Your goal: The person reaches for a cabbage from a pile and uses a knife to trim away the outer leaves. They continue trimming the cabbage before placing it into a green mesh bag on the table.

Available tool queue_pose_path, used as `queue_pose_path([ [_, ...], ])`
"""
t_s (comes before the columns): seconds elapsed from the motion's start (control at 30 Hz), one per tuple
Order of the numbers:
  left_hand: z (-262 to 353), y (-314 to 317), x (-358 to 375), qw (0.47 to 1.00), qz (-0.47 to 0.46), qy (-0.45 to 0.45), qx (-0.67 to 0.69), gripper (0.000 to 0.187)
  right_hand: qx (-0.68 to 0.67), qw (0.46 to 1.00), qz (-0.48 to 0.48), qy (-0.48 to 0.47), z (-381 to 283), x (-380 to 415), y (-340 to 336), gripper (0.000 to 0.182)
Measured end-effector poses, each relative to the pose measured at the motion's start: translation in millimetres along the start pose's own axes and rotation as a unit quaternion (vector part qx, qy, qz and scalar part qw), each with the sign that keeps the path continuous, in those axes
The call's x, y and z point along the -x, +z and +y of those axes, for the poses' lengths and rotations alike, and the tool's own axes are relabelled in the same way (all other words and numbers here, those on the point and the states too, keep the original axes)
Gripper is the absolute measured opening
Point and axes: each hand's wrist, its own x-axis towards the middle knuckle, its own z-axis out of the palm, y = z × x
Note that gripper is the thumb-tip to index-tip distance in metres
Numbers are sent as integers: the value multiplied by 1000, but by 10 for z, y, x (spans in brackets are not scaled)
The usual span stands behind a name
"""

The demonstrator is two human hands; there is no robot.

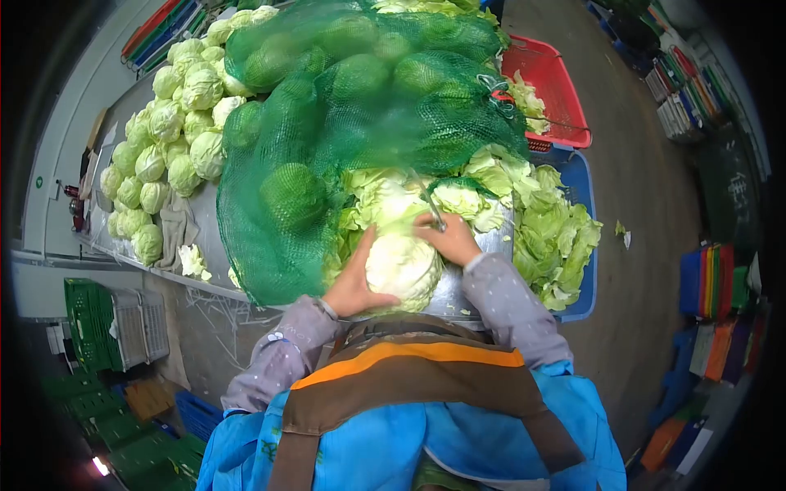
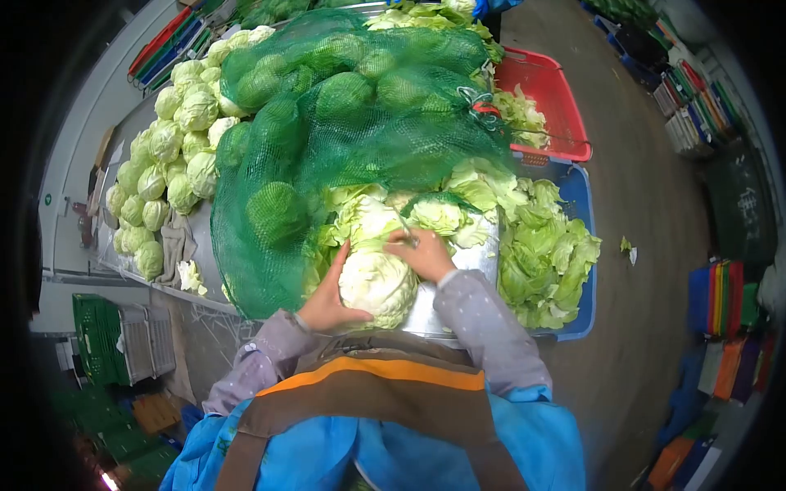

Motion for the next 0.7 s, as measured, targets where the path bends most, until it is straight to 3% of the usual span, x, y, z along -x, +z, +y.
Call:
queue_pose_path([
  [0.07,-19,18,21,1000,7,4,-9,131,89,984,-2,156,116,-239,7,37],
  [0.1,-19,24,30,1000,15,13,-14,129,85,984,0,157,205,-309,71,37],
  [0.17,-31,33,55,999,17,21,-22,128,295,952,0,80,343,-404,197,36],
  [0.27,-62,-9,114,999,49,11,-10,123,278,951,48,123,222,-430,204,32],
  [0.33,-62,-65,133,982,71,-64,164,119,197,969,54,137,148,-337,56,31],
  [0.4,-83,-59,113,976,92,-66,184,115,107,971,166,135,-22,-122,-63,34],
  [0.6,-45,-58,50,975,91,-77,185,113,176,974,116,85,-416,736,-183,49],
  [0.7,47,68,-141,985,124,-102,63,110,258,965,26,28,-650,780,-78,60],
])
